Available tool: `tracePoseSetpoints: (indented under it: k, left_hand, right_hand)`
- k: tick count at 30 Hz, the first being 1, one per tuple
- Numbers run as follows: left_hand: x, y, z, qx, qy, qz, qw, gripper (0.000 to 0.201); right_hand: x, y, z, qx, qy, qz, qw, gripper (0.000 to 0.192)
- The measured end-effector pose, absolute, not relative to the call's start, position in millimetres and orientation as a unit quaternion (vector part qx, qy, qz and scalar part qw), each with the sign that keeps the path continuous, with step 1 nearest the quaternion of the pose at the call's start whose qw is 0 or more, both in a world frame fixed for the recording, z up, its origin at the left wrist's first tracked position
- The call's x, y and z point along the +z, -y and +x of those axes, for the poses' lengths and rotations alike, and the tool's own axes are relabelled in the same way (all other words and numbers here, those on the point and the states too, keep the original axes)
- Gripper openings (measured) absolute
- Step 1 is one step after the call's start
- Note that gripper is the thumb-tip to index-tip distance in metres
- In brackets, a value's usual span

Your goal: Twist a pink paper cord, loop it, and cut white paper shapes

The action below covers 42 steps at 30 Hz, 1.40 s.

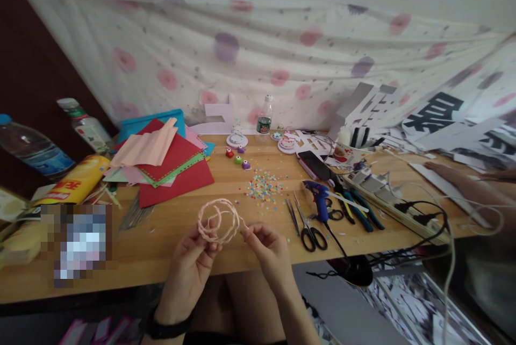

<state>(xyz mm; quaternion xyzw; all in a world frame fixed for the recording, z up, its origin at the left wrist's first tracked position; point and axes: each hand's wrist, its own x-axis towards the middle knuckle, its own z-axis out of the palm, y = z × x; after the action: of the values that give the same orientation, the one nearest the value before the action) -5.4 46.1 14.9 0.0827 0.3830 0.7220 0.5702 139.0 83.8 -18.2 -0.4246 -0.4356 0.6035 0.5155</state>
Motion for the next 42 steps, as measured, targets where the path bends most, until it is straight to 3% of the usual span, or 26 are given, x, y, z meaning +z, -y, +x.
tracePoseSetpoints:
  k: [15,20,31,42]
  left_hand:
    - [5.6,-40.5,-8.2,0.677,-0.386,0.154,0.607,0.027]
    - [6.6,-41.7,-3.2,0.654,-0.382,0.131,0.64,0.034]
    - [2.9,-38.5,12.7,0.634,-0.254,0.007,0.73,0.02]
    - [-1.8,-35.9,1.5,0.674,-0.223,-0.015,0.704,0.026]
  right_hand:
    - [-14.4,-90.5,140.6,0.693,0.405,-0.343,0.488,0.04]
    - [-13.7,-89.2,145.7,0.673,0.391,-0.373,0.506,0.043]
    - [-14.5,-77.0,134.8,0.648,0.345,-0.39,0.555,0.037]
    - [-15.5,-75.0,120.8,0.745,0.392,-0.285,0.459,0.019]
